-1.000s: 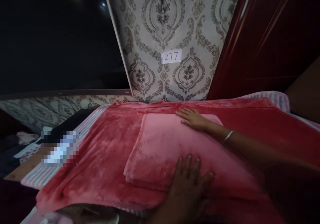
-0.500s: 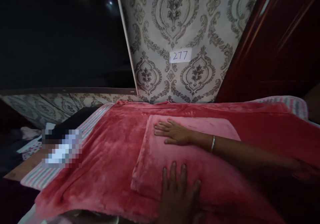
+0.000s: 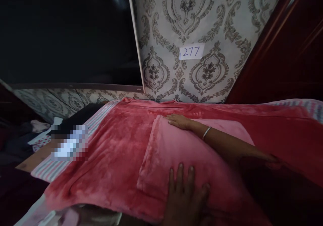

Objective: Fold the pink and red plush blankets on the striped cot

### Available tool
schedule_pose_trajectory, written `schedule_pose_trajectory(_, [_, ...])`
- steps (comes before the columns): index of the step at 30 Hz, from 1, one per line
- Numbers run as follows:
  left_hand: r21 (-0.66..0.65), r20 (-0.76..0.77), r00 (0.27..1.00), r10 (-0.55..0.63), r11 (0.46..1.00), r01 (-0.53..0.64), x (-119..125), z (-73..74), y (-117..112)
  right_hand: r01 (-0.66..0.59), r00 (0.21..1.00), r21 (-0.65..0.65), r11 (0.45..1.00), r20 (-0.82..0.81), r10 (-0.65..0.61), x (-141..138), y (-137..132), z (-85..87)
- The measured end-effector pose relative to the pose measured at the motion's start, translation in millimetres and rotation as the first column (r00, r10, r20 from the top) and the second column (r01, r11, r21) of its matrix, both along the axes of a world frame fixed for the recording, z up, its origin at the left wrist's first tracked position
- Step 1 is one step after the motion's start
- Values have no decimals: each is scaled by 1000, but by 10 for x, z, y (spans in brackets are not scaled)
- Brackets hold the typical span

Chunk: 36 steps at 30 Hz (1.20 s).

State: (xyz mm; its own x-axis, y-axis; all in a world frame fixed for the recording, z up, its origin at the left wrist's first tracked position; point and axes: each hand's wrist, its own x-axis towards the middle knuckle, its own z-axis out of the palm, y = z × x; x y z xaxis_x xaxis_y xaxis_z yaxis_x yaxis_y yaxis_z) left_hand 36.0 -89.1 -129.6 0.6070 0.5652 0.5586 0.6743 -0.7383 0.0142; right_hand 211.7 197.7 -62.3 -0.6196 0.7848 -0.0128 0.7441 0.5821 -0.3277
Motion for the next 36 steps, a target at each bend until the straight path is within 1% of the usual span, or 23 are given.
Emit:
schedule_pose_trajectory(2, [-52, -27, 999, -36, 998, 34, -49, 86, -24, 63, 996, 31, 998, 63, -65, -45, -70, 115])
schedule_pose_trajectory(4, [-106, -25, 999, -45, 994, 42, -94, 186, -61, 115, 988, 92, 989, 97, -124, -111, -203, 240])
schedule_pose_trajectory(6, [-142, -2, 999, -44, 989, 43, -146, 301, -101, 97, 990, 167, 981, 83, -112, -193, -422, 331])
schedule_pose_trajectory(8, [-149, 38, 999, -22, 989, 27, -220, 409, -123, -4, 997, 219, 976, 74, -13, -285, -714, 361])
schedule_pose_trajectory(10, [-130, 93, 994, 63, 990, -51, -312, 468, -114, -160, 985, 229, 960, 94, 142, -379, -1017, 335])
schedule_pose_trajectory(11, [-118, 113, 987, 110, 988, -97, -359, 466, -99, -238, 970, 218, 946, 104, 220, -423, -1145, 310])
schedule_pose_trajectory(13, [-97, 120, 977, 175, 982, -163, -437, 400, -60, -360, 932, 186, 914, 120, 342, -500, -1298, 254])
schedule_pose_trajectory(14, [-88, 111, 975, 192, 979, -183, -465, 344, -44, -398, 916, 171, 901, 127, 380, -531, -1312, 232])
schedule_pose_trajectory(16, [-76, 80, 974, 210, 976, -204, -493, 223, -25, -414, 908, 151, 898, 134, 396, -569, -1212, 212])
schedule_pose_trajectory(19, [-65, 54, 971, 233, 971, -229, -494, 109, -32, -325, 943, 147, 934, 122, 309, -569, -854, 228])
schedule_pose_trajectory(23, [-47, 54, 966, 251, 967, -249, -477, 102, -45, -131, 988, 85, 988, 87, 124, -500, -363, 210])
schedule_pose_trajectory(25, [-45, 51, 964, 263, 964, -260, -473, 108, -40, -52, 998, 48, 997, 49, 50, -465, -204, 169])
schedule_pose_trajectory(27, [-50, 57, 960, 275, 961, -272, -471, 104, -30, -17, 1000, 44, 999, 13, 17, -453, -115, 149])
schedule_pose_trajectory(30, [-64, 72, 961, 268, 962, -264, -472, 100, -14, 39, 998, 61, 997, 43, -42, -485, -122, 223])
schedule_pose_trajectory(32, [-74, 80, 961, 263, 963, -258, -472, 111, -4, 92, 992, 103, 990, 82, -101, -509, -240, 335])
schedule_pose_trajectory(34, [-74, 72, 962, 265, 963, -260, -472, 134, 6, 102, 988, 169, 980, 96, -119, -483, -473, 453])
schedule_pose_trajectory(36, [-64, 50, 964, 262, 964, -259, -479, 160, 15, 50, 993, 219, 974, 94, -72, -369, -830, 538])
